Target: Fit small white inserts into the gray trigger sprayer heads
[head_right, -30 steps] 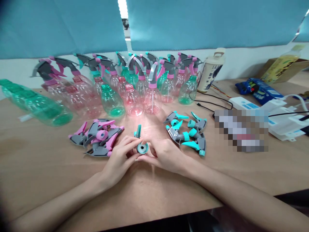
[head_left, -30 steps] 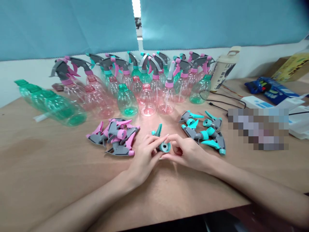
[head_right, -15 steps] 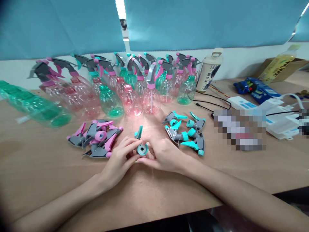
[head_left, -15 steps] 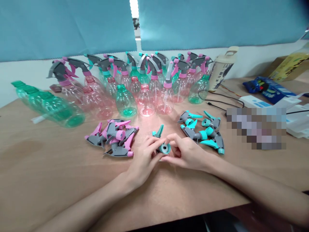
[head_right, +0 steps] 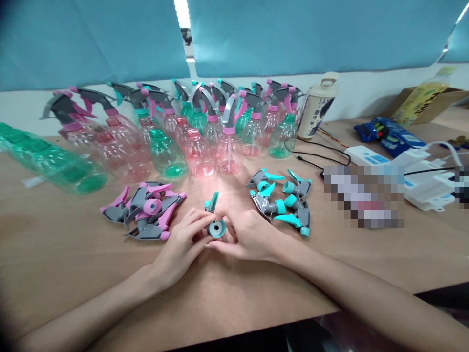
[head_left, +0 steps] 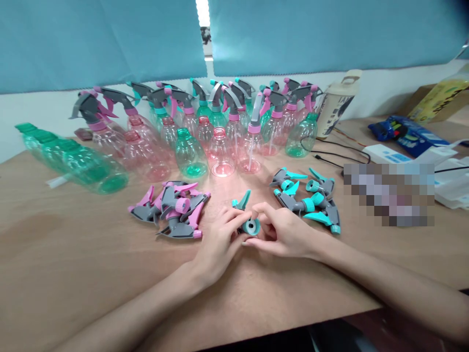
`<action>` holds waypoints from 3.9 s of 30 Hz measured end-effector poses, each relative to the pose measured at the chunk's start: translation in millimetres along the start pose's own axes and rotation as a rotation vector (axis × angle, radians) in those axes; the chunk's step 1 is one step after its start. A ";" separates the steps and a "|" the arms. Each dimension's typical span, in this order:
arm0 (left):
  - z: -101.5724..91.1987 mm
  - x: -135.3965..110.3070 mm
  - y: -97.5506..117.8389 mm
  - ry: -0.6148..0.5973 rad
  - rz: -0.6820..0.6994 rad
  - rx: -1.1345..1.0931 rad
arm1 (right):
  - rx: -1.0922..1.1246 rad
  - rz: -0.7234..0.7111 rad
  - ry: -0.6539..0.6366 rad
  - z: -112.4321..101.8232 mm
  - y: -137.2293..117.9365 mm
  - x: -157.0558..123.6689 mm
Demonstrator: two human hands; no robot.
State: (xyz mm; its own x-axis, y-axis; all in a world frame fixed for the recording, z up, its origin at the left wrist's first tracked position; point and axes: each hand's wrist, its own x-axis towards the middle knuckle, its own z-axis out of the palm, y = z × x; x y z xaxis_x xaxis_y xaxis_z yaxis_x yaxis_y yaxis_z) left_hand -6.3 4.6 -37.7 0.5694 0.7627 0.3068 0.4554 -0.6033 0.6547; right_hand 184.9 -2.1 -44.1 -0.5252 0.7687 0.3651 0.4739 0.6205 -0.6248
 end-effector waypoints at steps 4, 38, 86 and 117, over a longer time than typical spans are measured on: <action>0.1 0.4 1.5 0.023 -0.030 -0.041 | -0.029 -0.004 0.002 1.8 -2.1 -0.9; -1.2 -1.0 -5.2 0.005 -0.015 -0.078 | -0.020 0.018 0.176 5.9 -1.9 -6.2; -2.3 2.8 -0.9 0.044 -0.121 -0.138 | 0.403 0.359 0.374 -6.6 -1.8 3.7; 2.2 1.0 -1.4 0.042 -0.059 -0.165 | 0.446 0.262 0.258 -15.6 -20.3 4.8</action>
State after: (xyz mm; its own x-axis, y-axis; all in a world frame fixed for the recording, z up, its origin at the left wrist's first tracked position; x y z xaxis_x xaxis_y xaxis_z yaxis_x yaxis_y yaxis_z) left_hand -4.9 5.7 -39.8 0.5142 0.8068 0.2909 0.3665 -0.5133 0.7760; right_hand 183.8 -8.6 -18.9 -0.2152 0.9354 0.2806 0.1920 0.3222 -0.9270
